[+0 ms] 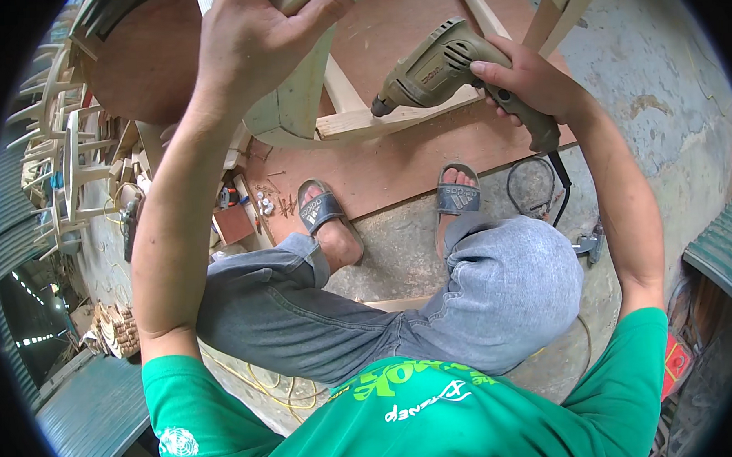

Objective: Drilling holes into a wooden chair frame using an electric drill in a workshop setting.

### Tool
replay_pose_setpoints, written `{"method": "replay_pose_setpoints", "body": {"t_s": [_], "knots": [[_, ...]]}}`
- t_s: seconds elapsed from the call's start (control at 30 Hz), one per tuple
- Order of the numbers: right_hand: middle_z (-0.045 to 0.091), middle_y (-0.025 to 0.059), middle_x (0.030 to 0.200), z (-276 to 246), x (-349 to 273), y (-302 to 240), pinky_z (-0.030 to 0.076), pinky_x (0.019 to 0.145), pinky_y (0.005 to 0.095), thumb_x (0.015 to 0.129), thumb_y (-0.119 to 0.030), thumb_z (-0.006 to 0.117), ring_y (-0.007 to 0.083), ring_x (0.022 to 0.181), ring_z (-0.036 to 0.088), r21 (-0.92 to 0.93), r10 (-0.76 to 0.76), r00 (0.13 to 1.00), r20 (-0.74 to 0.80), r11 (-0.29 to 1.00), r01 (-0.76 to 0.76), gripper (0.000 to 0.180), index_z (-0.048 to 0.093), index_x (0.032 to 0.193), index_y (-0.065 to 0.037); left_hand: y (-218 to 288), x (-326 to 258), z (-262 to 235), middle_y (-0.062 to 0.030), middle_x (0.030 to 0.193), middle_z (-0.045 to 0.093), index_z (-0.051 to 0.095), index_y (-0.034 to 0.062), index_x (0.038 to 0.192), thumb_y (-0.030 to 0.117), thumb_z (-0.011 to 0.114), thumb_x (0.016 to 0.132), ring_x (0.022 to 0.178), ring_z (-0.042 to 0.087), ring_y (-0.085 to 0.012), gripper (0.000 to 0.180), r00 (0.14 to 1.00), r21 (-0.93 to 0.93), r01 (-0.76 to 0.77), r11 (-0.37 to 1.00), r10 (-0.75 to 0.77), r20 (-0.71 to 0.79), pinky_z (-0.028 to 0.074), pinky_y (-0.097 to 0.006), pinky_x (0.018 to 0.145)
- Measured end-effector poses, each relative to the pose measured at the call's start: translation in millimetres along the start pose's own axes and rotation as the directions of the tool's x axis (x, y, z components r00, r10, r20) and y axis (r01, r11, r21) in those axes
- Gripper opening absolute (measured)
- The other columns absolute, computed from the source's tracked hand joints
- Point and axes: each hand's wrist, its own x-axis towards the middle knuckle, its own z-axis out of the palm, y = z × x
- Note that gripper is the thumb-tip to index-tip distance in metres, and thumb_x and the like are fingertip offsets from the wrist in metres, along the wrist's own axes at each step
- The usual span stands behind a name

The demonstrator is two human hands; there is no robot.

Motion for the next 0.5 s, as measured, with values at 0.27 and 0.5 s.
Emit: {"method": "replay_pose_setpoints", "body": {"t_s": [0.27, 0.5], "knots": [[0.059, 0.0033, 0.082, 1.5, -7.3, -2.2, 0.05, 0.046, 0.0229, 0.099, -0.03, 0.06, 0.009, 0.063, 0.059, 0.077, -0.01, 1.0, 0.023, 0.997, 0.008, 0.033, 0.051, 0.121, -0.006, -7.4, -4.3, -3.2, -0.0138, 0.085, 0.069, 0.065, 0.0032, 0.111, 0.032, 0.076, 0.083, 0.079, 0.068, -0.0204, 0.042, 0.994, 0.06, -0.104, 0.993, 0.105, -0.007, 0.053, -0.035, 0.07], [0.057, 0.0047, 0.079, 0.6, -9.5, -14.7, 0.05, 0.044, 0.0233, 0.098, -0.029, 0.062, 0.0093, 0.059, 0.058, 0.058, 0.026, 0.999, -0.022, 0.998, -0.024, 0.038, 0.05, 0.124, -0.004, -10.3, -3.1, -7.0, -0.0163, 0.085, 0.069, 0.064, 0.004, 0.112, 0.031, 0.078, 0.081, 0.078, 0.069, -0.0238, 0.043, 0.999, 0.054, -0.039, 0.998, 0.039, 0.005, 0.053, -0.036, 0.071]]}}
